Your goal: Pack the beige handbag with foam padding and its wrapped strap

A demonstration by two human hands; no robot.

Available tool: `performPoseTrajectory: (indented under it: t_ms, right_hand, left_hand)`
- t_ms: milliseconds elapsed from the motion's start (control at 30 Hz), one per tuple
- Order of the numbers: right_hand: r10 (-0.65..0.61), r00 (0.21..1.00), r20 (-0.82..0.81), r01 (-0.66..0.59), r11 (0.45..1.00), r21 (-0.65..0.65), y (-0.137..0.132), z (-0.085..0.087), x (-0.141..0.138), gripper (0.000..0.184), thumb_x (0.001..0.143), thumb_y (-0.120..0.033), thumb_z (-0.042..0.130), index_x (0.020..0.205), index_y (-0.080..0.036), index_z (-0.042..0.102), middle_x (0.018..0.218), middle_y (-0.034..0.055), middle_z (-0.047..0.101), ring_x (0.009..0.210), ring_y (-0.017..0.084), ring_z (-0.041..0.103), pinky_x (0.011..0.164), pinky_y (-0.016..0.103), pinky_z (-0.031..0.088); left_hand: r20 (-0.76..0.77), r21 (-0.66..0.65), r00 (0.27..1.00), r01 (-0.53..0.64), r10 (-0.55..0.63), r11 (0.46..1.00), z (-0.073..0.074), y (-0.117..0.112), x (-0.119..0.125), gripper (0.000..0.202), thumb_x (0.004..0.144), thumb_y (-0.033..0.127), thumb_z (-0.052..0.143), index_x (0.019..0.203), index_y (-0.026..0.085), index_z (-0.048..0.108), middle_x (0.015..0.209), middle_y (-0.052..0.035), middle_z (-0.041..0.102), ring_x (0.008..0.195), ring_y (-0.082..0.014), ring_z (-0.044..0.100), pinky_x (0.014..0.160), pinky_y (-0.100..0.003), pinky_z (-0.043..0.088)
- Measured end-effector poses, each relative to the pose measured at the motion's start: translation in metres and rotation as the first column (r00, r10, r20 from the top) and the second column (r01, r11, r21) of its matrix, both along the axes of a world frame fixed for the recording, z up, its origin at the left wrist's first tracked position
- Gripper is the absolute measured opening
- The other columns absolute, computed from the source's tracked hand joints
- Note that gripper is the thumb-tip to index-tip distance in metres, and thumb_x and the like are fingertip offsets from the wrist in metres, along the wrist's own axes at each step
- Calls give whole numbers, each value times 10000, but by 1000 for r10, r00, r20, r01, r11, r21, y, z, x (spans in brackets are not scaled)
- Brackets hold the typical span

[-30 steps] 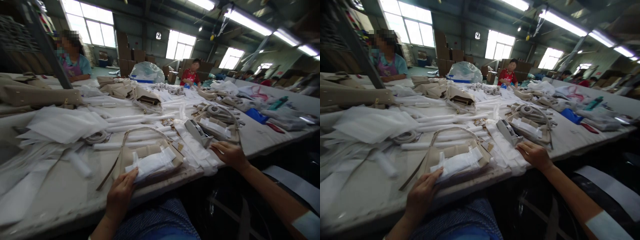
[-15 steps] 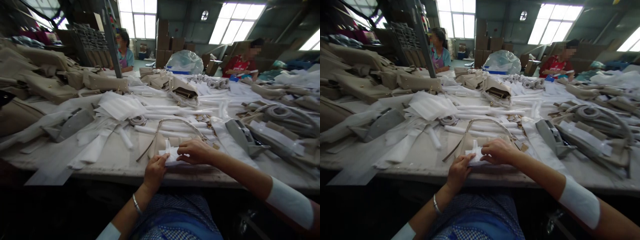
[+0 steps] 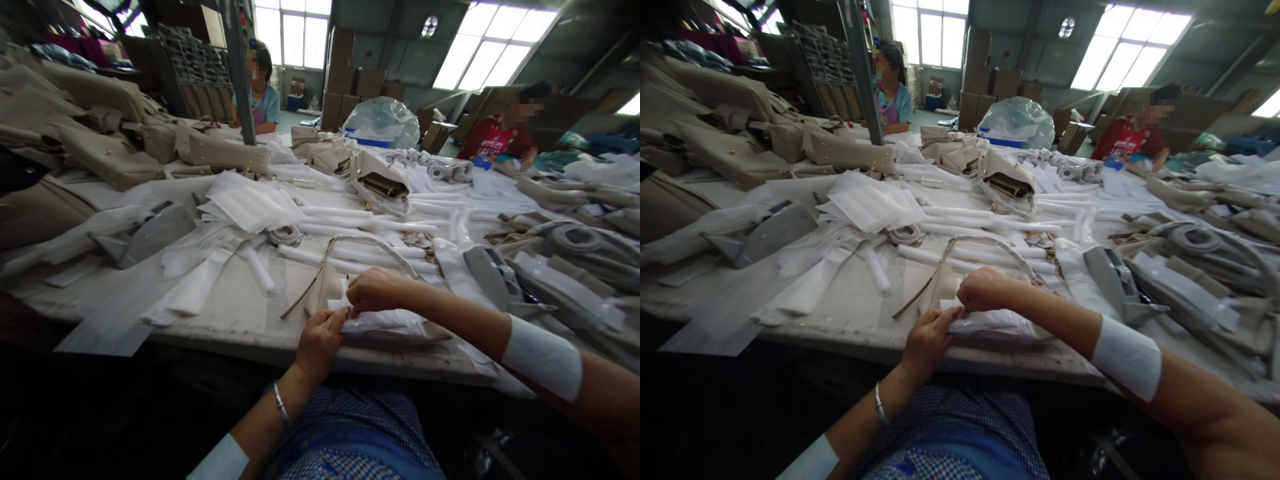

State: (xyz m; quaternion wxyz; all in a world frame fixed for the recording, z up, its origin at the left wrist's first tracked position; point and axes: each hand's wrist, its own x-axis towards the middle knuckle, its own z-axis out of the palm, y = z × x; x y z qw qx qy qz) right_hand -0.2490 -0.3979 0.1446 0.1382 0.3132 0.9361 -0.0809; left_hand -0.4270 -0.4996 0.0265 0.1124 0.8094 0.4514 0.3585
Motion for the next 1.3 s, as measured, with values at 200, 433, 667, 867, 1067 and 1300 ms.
performPoseTrajectory:
  t_ms: [200,433,667,867,1067,1300]
  right_hand:
    - [27,991,132,-14,995,-100,18,0,-17,171,811,-436,717,874,-288,777,795,-4,750,699,156,634,550,259,272]
    - [53,994,95,-30,973,-230,32,-1,-21,142,761,-339,752,883,-275,786,829,-18,762,710,147,642,569,236,321]
    - [-38,997,71,57,956,-288,51,-2,-13,214,741,-427,772,859,-249,786,782,-16,749,666,145,637,555,233,340]
    - [-137,987,-84,73,848,-526,62,-11,-2,392,737,-562,730,860,-195,788,732,7,732,665,158,637,596,231,406]
    - [-226,974,-32,199,908,-368,60,-8,-7,293,668,-475,810,813,-221,783,702,-20,725,627,148,614,549,232,355]
    - [-185,982,39,189,945,-268,66,-9,-21,278,622,-478,836,789,-262,783,798,-16,756,684,179,645,563,254,348]
  left_hand:
    - [-20,141,999,30,-28,990,-1,-1,0,430,926,121,587,1343,209,530,1196,-30,696,1037,-197,612,941,-358,534]
    - [-85,265,996,26,-4,964,-7,0,1,389,969,185,549,1352,251,553,1282,-42,669,1048,-205,609,921,-382,522]
    - [-100,293,995,19,11,956,-2,-1,2,316,961,228,576,1273,252,618,1239,-29,690,1025,-187,620,896,-364,539]
    - [-83,305,996,-4,30,952,-4,-1,4,308,974,251,552,1275,253,621,1236,-32,692,1034,-180,623,897,-358,544]
    - [-66,319,997,-25,49,948,1,-2,6,279,979,246,542,1238,251,645,1203,-22,707,1012,-173,633,871,-345,550]
    - [-63,292,995,-55,77,955,6,-3,8,272,979,258,532,1219,255,660,1166,-18,723,977,-178,643,843,-350,560]
